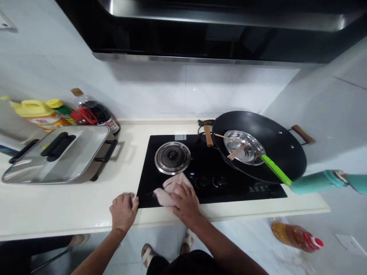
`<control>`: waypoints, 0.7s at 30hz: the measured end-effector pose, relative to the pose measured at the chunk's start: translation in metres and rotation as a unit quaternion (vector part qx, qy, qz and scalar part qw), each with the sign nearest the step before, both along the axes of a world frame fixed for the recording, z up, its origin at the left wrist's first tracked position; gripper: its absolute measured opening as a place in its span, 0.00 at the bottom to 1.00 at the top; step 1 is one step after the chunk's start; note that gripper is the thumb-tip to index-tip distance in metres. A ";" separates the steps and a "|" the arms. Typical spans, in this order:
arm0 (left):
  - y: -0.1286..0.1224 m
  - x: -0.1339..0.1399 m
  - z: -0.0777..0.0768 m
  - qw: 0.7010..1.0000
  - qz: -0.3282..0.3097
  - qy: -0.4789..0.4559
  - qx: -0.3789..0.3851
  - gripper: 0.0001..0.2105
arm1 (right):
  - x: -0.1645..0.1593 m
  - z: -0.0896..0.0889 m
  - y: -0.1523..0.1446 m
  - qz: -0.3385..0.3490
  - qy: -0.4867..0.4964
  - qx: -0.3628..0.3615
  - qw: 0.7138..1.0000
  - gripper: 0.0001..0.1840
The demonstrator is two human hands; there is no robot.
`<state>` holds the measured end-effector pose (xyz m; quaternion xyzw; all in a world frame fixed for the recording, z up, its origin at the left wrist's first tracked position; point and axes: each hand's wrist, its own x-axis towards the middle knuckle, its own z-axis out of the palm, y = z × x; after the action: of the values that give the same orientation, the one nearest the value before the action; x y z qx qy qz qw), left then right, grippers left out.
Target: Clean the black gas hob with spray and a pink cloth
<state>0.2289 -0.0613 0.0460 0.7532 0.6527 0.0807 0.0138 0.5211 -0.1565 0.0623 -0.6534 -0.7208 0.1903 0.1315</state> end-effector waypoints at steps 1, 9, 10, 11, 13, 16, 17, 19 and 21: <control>0.000 0.000 -0.001 1.000 0.001 -0.002 0.002 0.17 | 0.018 -0.006 -0.011 -0.029 -0.010 0.002 1.000 0.26; 0.003 0.000 -0.004 1.000 0.003 0.008 0.006 0.21 | 0.147 -0.040 -0.128 -0.093 -0.085 0.130 0.984 0.22; 0.004 0.000 -0.003 1.000 0.003 0.012 0.003 0.21 | 0.167 -0.039 -0.135 -0.133 -0.102 0.117 0.979 0.22; 0.004 0.000 -0.003 1.000 0.002 0.017 0.000 0.22 | 0.188 -0.038 -0.141 -0.180 -0.117 0.097 0.972 0.23; 0.006 0.000 -0.002 1.000 0.003 0.027 -0.005 0.22 | 0.232 -0.034 -0.149 -0.277 -0.140 0.049 0.949 0.27; 0.007 0.000 -0.002 0.999 0.002 0.033 -0.015 0.24 | 0.289 -0.029 -0.161 -0.426 -0.146 -0.007 0.893 0.35; 0.008 0.000 -0.002 0.999 0.002 0.033 -0.018 0.24 | 0.303 -0.028 -0.166 -0.476 -0.139 -0.020 0.868 0.37; 0.008 0.000 -0.002 0.999 0.003 0.033 -0.024 0.23 | 0.318 -0.026 -0.174 -0.574 -0.116 -0.031 0.810 0.40; 0.008 0.001 -0.002 0.999 0.004 0.034 -0.028 0.23 | 0.319 -0.024 -0.178 -0.634 -0.101 -0.022 0.766 0.42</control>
<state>0.2294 -0.0532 0.0439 0.7519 0.6582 0.0362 0.0123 0.8400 -0.3341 0.0380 -0.9799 -0.1471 0.0126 0.1341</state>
